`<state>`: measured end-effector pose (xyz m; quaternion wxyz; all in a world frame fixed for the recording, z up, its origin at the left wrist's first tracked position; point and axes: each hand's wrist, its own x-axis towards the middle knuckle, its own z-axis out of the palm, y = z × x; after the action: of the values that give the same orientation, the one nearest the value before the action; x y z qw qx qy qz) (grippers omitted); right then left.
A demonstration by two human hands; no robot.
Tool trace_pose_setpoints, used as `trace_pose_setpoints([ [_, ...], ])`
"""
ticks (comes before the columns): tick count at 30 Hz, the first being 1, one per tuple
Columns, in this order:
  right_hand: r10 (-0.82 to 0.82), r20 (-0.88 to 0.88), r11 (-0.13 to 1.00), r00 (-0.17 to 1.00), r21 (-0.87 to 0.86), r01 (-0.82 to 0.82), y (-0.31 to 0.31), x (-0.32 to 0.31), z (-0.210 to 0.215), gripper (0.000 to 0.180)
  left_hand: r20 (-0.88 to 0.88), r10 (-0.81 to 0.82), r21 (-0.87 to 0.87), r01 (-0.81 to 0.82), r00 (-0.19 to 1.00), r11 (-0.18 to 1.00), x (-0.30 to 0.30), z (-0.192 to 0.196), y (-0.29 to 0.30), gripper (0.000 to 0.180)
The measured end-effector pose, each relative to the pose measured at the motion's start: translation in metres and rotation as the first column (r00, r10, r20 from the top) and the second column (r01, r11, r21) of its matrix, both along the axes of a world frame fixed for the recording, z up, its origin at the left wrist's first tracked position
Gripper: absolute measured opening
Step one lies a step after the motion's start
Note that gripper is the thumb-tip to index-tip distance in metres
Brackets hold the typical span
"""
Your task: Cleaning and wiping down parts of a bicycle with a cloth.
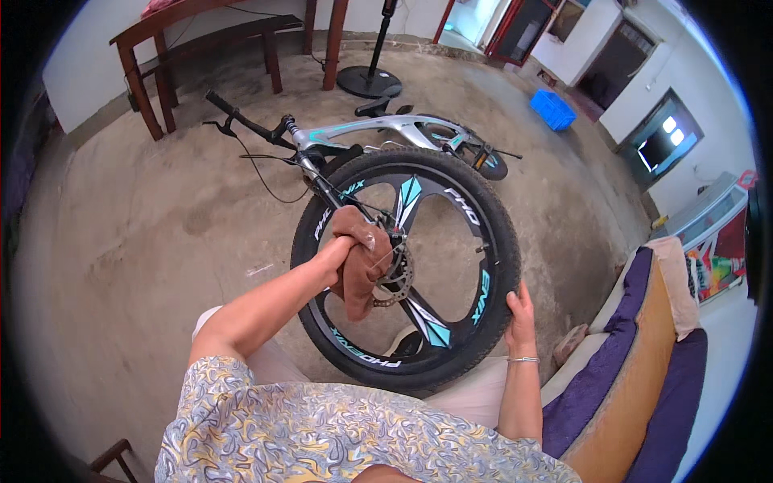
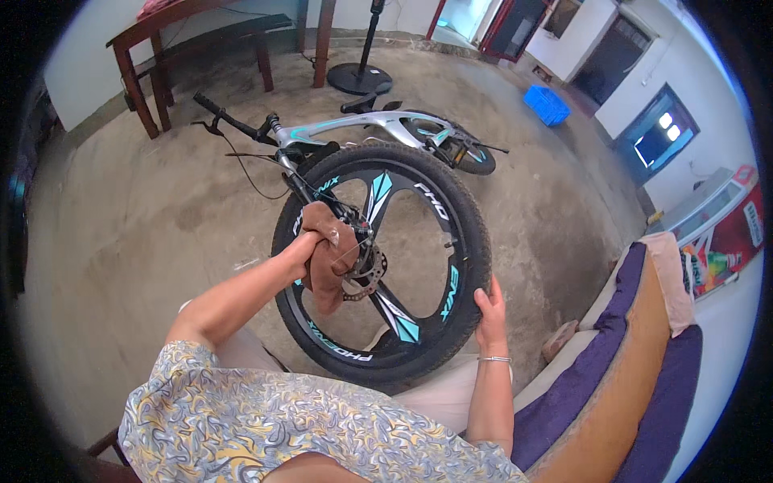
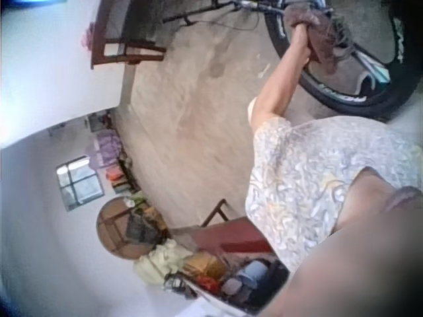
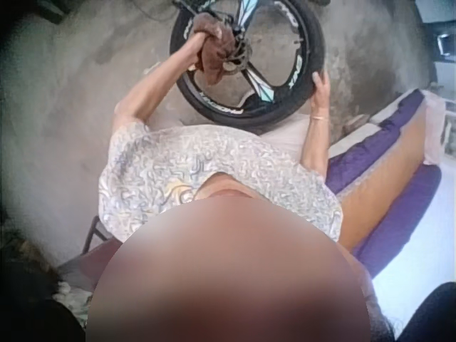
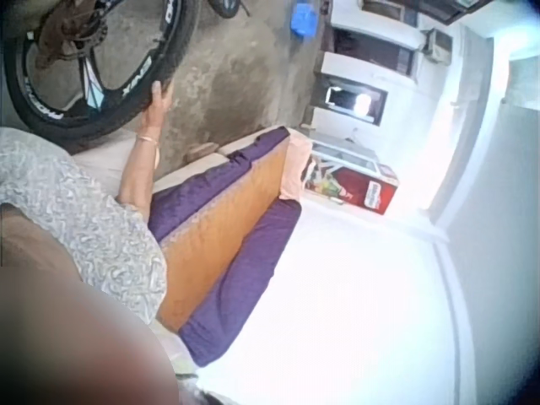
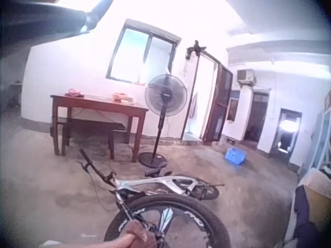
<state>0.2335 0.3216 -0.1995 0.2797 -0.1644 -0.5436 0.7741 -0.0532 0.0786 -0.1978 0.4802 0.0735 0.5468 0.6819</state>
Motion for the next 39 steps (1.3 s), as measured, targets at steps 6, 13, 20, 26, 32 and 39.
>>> trace_pose_setpoints([
  [6,-0.038,-0.336,0.990,0.941,-0.144,-0.011,-0.003,0.031,0.025,0.074,0.032,0.002,0.135,-0.007,0.999,0.991,0.014,0.021,-0.002,0.038],
  [13,0.017,-0.449,0.996,0.894,0.084,0.023,-0.015,0.033,0.050,0.068,0.090,0.017,0.164,-0.032,0.996,0.986,0.035,0.047,-0.009,0.037],
  [20,0.123,-0.346,0.982,0.930,0.179,-0.063,0.000,0.014,0.155,0.067,0.193,0.125,0.259,-0.173,0.973,0.950,0.053,0.074,-0.021,0.036],
  [26,0.316,-0.229,0.917,0.921,0.324,-0.234,-0.029,-0.052,0.242,0.052,0.249,0.187,0.319,-0.262,0.950,0.911,0.043,0.067,-0.044,0.035],
  [32,0.502,-0.037,0.805,0.864,0.384,-0.452,-0.042,-0.112,0.269,0.049,0.357,0.191,0.400,-0.334,0.914,0.854,0.049,0.021,-0.049,0.032],
  [39,0.645,-0.149,0.747,0.750,0.333,-0.576,-0.051,-0.127,0.249,0.049,0.270,0.104,0.392,-0.208,0.957,0.896,0.036,-0.003,-0.046,0.030],
])
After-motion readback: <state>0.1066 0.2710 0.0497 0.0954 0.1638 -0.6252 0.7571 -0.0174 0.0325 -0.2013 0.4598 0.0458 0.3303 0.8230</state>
